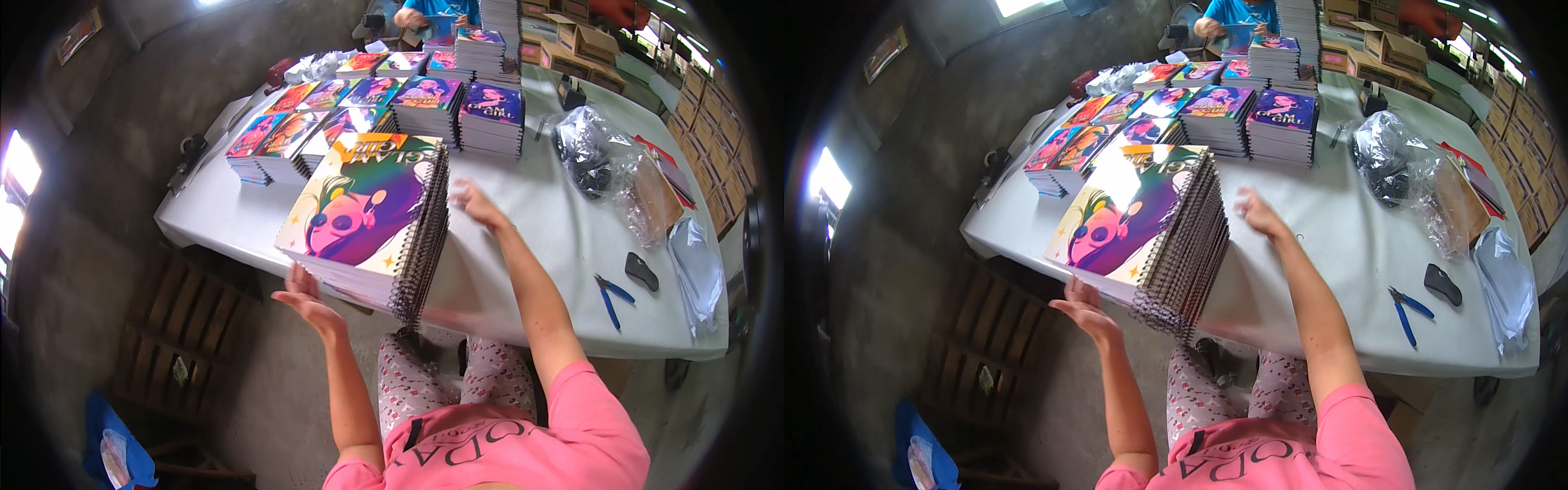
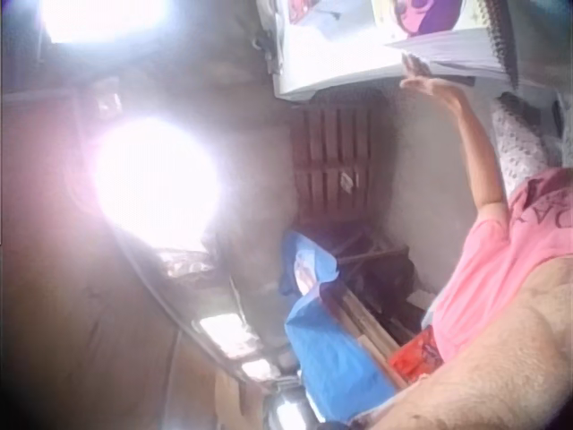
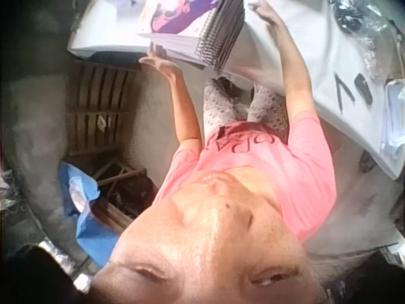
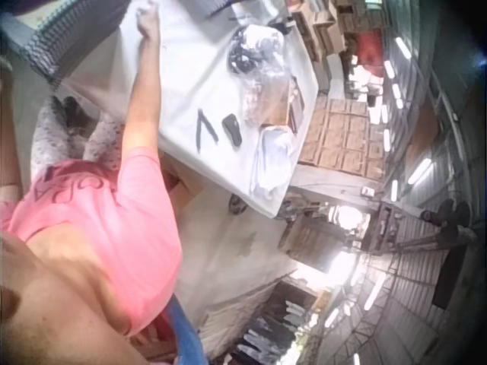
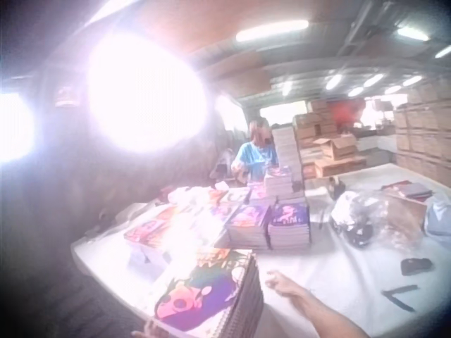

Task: The person binds notebooks by threading a spiral wire through pre-punched holes and using pliers to trim and crimp the wire ends.

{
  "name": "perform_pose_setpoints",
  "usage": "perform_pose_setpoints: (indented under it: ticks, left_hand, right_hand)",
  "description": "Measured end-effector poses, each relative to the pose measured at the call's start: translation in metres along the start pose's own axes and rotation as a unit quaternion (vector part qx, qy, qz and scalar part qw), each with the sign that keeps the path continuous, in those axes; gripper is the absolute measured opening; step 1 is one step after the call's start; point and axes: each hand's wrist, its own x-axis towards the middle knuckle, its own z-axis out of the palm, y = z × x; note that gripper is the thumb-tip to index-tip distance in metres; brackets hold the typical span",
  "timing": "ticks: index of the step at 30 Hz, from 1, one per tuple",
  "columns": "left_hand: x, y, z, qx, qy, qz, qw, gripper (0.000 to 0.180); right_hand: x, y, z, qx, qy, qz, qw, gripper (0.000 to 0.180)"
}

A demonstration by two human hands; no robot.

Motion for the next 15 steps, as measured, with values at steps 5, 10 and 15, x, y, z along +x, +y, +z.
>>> perform_pose_setpoints:
  ticks: [5, 10, 15]
  left_hand:
    - [-0.025, -0.071, -0.002, 0.049, 0.026, -0.074, 0.996, 0.084]
    - [-0.013, -0.09, -0.002, -0.245, 0.0, -0.055, 0.968, 0.083]
    - [0.008, -0.127, -0.048, -0.308, -0.035, -0.084, 0.947, 0.079]
  right_hand:
    - [-0.024, 0.027, 0.047, -0.247, 0.001, -0.135, 0.959, 0.031]
    - [-0.042, -0.005, 0.058, -0.302, 0.046, -0.179, 0.935, 0.025]
    - [-0.077, -0.017, 0.065, -0.237, 0.033, -0.178, 0.954, 0.02]
